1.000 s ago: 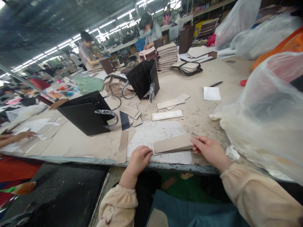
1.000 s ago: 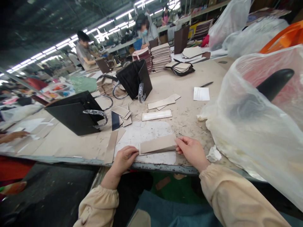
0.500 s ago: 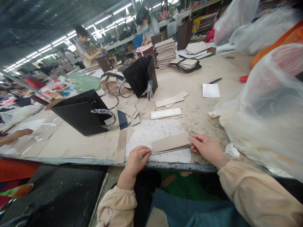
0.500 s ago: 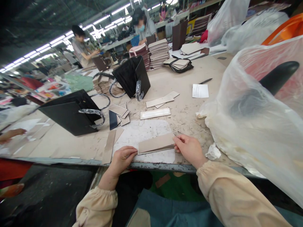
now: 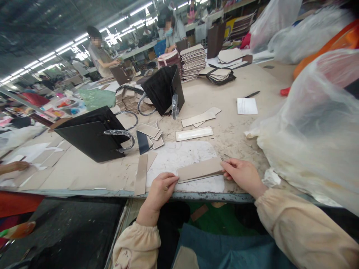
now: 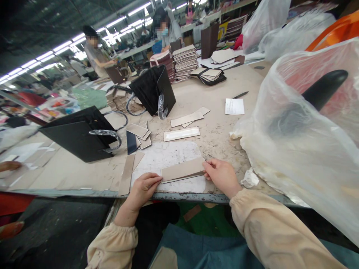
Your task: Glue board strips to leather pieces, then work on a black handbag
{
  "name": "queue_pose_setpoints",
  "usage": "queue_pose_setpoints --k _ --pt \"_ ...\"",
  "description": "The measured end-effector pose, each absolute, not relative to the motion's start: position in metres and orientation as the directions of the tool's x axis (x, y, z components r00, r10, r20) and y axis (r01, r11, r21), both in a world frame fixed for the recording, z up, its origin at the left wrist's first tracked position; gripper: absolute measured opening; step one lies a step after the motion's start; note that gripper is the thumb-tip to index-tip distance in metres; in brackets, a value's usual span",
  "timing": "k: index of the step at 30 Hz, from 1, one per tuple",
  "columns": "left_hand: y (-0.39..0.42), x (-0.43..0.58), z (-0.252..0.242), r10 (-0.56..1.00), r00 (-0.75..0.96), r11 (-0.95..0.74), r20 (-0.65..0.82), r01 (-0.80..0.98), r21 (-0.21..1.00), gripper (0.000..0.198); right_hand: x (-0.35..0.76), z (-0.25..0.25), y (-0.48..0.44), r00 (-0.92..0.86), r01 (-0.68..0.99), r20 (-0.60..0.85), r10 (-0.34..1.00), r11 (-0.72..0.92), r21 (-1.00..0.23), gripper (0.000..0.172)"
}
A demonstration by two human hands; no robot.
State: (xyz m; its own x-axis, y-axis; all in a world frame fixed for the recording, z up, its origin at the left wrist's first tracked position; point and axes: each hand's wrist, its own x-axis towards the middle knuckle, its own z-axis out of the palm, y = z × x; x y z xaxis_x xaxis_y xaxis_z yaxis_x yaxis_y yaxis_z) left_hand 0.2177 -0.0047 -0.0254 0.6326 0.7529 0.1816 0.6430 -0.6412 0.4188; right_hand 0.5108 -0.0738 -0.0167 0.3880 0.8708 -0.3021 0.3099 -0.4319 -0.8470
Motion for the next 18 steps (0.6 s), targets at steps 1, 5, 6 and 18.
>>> queue_pose_setpoints --k 1,5,6,18 --pt "-0.0047 0.2178 -0.0252 0.745 0.642 -0.651 0.181 0.64 0.408 0.023 0.5107 -0.017 -0.0737 0.389 0.308 -0.304 0.869 -0.434 -0.847 0.022" --pt "-0.0048 0.2186 -0.0244 0.721 0.664 -0.681 0.198 0.627 0.379 0.023 0.5106 -0.0167 -0.0733 0.385 0.307 -0.324 0.864 -0.451 -0.838 0.022" --pt "-0.005 0.2188 -0.0243 0.719 0.666 -0.684 0.2 0.626 0.375 0.023 0.5106 -0.0162 -0.0733 0.384 0.311 -0.325 0.864 -0.453 -0.836 0.022" --pt "-0.0042 0.2187 -0.0285 0.701 0.689 -0.699 0.184 0.613 0.369 0.023 0.5123 -0.0178 -0.0746 0.368 0.497 -0.212 0.906 -0.384 -0.779 0.024"
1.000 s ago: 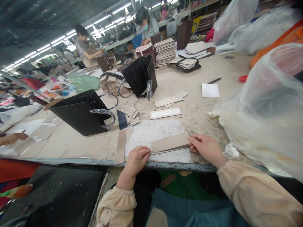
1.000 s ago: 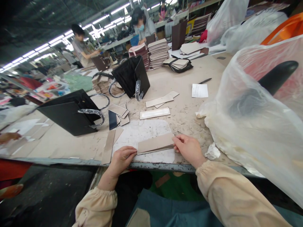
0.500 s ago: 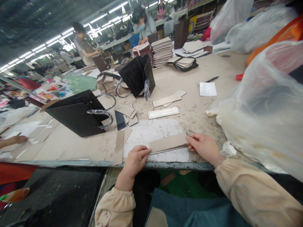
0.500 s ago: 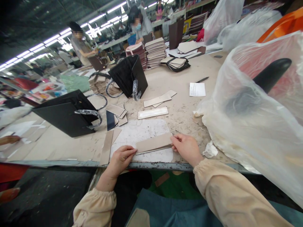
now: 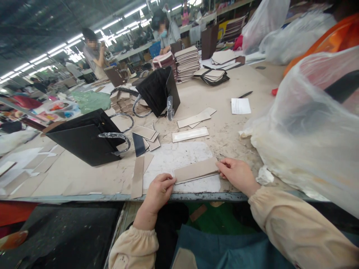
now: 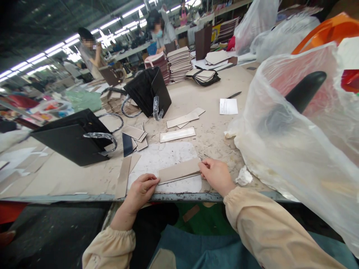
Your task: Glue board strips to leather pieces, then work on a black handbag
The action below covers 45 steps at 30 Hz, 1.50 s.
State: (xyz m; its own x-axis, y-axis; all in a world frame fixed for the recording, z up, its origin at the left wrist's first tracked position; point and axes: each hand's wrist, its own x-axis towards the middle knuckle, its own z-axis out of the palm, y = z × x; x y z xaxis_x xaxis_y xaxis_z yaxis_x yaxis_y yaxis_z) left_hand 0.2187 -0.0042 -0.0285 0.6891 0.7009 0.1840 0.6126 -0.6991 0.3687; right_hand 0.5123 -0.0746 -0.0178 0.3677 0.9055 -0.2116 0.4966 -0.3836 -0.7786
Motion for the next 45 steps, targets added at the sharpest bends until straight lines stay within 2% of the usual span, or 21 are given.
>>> queue_pose_setpoints --k 8,34,41,45 --pt "-0.0052 0.2177 -0.03 0.683 0.694 -0.72 0.228 0.589 0.368 0.024 0.513 -0.0197 -0.0748 0.365 0.48 -0.248 0.898 -0.409 -0.776 0.022" --pt "-0.0053 0.2157 -0.0308 0.688 0.685 -0.721 0.242 0.607 0.334 0.019 0.5113 -0.0172 -0.0746 0.383 0.426 -0.285 0.879 -0.442 -0.79 0.021" --pt "-0.007 0.2187 -0.0269 0.702 0.662 -0.708 0.262 0.608 0.36 0.016 0.5098 -0.0154 -0.0748 0.387 0.421 -0.3 0.872 -0.457 -0.784 0.021" --pt "-0.0077 0.2191 -0.0251 0.706 0.663 -0.704 0.249 0.617 0.351 0.02 0.5102 -0.0161 -0.0744 0.387 0.423 -0.297 0.873 -0.454 -0.785 0.021"
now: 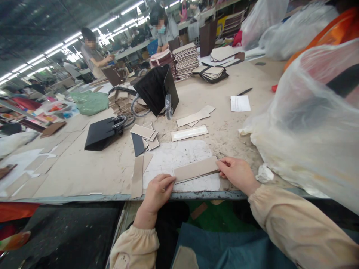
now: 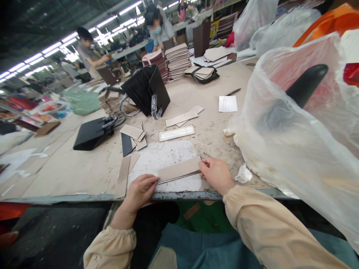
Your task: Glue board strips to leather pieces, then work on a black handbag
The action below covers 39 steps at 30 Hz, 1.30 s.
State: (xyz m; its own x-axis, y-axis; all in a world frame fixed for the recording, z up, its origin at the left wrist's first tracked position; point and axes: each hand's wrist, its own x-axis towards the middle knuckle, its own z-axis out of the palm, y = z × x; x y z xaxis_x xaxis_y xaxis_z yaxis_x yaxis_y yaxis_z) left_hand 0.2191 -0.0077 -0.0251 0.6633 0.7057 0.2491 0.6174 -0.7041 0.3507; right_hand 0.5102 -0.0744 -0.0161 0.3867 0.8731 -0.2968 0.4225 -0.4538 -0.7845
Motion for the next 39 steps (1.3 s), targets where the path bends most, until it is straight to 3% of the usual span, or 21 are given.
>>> queue_pose_setpoints --k 13,25,39 --pt "-0.006 0.22 -0.025 0.672 0.71 -0.738 0.21 0.614 0.28 0.025 0.51 -0.014 -0.075 0.378 0.501 -0.238 0.895 -0.414 -0.76 0.023" --pt "-0.004 0.22 -0.029 0.66 0.721 -0.747 0.21 0.604 0.276 0.022 0.512 -0.02 -0.076 0.331 0.736 -0.072 0.941 -0.305 -0.604 0.023" --pt "-0.002 0.22 -0.03 0.653 0.721 -0.756 0.233 0.601 0.26 0.022 0.51 -0.024 -0.073 0.326 0.812 -0.066 0.943 -0.315 -0.491 0.023"
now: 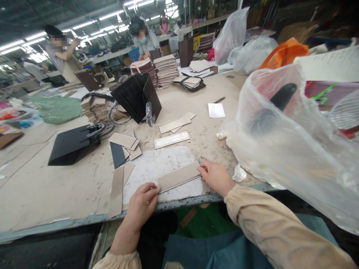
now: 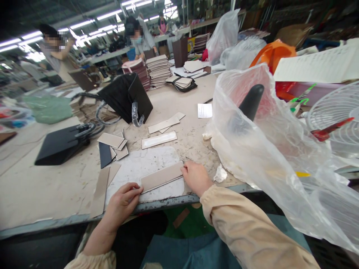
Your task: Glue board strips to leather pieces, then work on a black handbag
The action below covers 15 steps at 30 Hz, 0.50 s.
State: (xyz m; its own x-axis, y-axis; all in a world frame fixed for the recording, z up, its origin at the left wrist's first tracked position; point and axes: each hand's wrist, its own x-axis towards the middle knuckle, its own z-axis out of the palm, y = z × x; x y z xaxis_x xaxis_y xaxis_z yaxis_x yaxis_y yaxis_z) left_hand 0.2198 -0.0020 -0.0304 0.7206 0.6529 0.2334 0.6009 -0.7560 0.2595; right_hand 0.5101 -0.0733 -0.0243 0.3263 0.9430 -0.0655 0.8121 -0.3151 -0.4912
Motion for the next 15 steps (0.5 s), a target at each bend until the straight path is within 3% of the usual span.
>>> queue_pose_setpoints --k 15 --pt "-0.0044 0.2211 -0.0311 0.656 0.718 -0.755 0.232 0.626 0.197 0.021 0.5097 -0.0223 -0.0727 0.296 0.862 -0.087 0.951 -0.306 -0.404 0.022"
